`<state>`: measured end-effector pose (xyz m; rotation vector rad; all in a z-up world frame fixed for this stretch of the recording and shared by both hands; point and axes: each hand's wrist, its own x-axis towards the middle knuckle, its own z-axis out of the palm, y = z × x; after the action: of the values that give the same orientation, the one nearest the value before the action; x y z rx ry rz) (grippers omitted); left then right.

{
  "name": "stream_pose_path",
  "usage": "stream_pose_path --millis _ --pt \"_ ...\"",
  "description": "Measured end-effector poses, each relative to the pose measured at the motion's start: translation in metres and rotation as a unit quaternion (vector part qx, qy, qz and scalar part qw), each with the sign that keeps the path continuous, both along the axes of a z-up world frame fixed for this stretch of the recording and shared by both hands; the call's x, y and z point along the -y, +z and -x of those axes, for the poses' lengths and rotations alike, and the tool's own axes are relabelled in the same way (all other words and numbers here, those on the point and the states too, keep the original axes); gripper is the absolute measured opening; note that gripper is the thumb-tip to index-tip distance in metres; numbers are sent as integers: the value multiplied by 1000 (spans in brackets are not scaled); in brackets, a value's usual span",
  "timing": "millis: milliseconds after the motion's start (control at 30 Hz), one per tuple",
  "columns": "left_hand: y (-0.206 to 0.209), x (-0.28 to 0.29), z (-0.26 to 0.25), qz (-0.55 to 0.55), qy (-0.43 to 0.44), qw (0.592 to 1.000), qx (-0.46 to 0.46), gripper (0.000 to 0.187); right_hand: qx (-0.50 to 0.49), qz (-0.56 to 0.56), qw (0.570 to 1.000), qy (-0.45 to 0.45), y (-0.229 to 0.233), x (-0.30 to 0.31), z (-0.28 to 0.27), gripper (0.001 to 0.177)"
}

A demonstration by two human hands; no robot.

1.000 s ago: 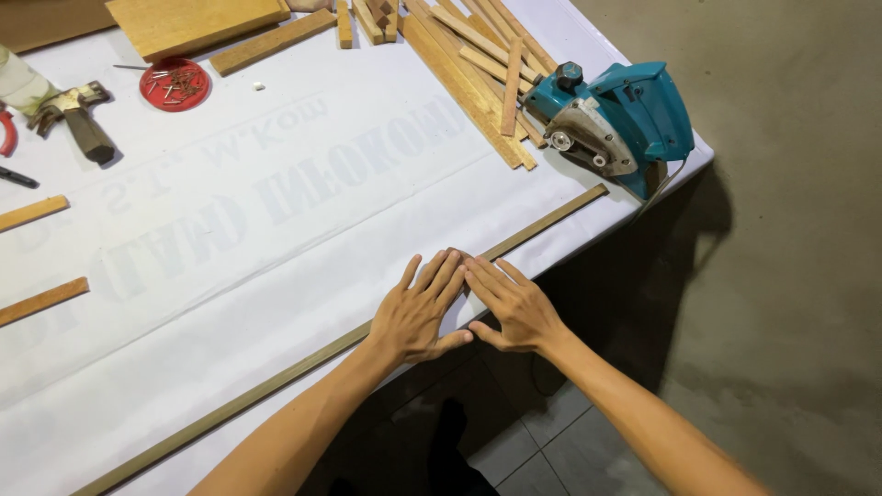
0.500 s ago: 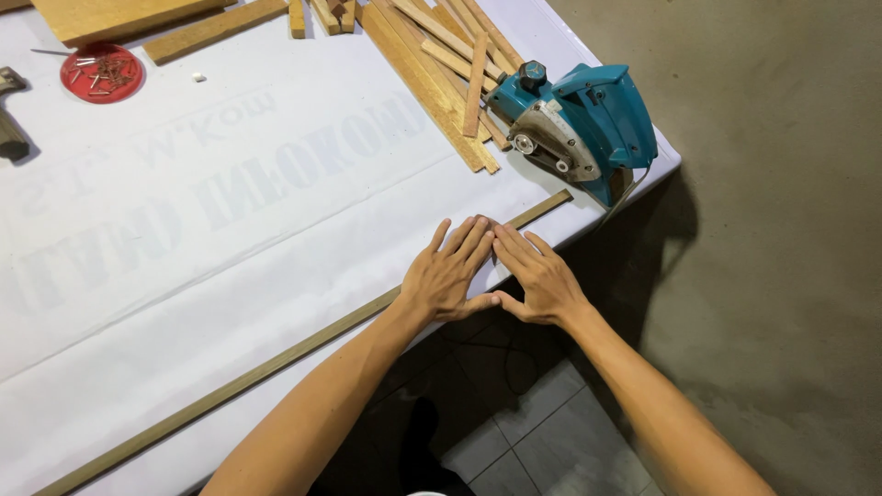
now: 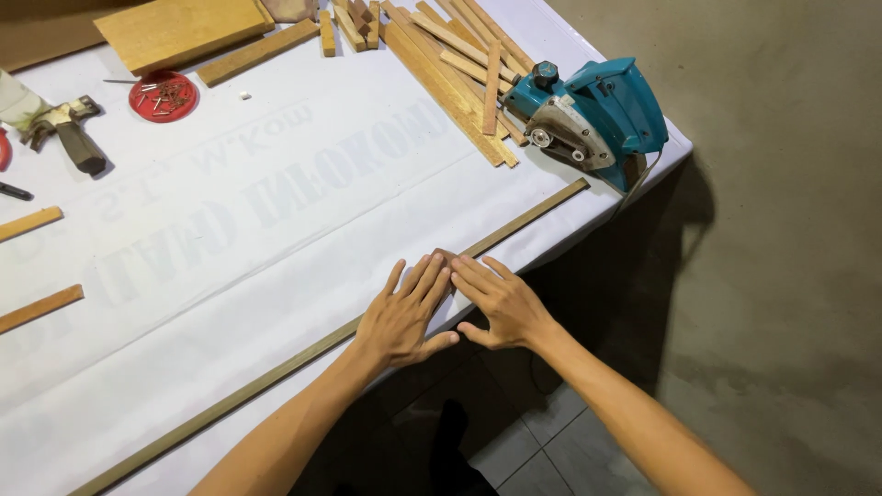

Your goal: Using power tools and hand tools to sand, plane, and assemble wooden components.

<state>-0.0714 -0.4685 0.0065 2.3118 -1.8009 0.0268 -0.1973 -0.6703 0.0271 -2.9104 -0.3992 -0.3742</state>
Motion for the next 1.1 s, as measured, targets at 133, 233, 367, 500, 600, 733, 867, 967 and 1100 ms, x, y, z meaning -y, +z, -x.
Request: stream_pose_path --millis 133,233,367,500,600,733,867,967,1100 --pt "-3 -1 -1 -21 0 1000 -1 106 -3 16 1000 -23 -8 -8 1 80" --pt "-3 19 -1 -15 -2 1000 4 106 -6 12 999 -51 -8 4 3 81" --pt "-3 62 1 -26 2 1000 -3 108 5 16 997 -76 -9 39 7 81" --pt "-5 113 0 -24 -9 1000 -11 108 -10 27 995 -96 -8 84 9 82" --pt "-7 147 -1 -16 -16 1000 -10 109 -17 21 994 -109 -1 115 9 81" --pt "-10 190 -3 -12 -19 1000 -11 109 -12 27 993 -111 -1 153 10 79" --pt "-6 224 -1 -20 -13 1000 -9 109 -13 31 991 -132 -6 184 11 80" --pt "-7 234 3 -25 -9 1000 -5 109 -16 21 990 -140 -6 191 12 81" --pt "-18 229 4 6 -6 1000 -4 107 -37 29 986 -160 -11 188 13 81"
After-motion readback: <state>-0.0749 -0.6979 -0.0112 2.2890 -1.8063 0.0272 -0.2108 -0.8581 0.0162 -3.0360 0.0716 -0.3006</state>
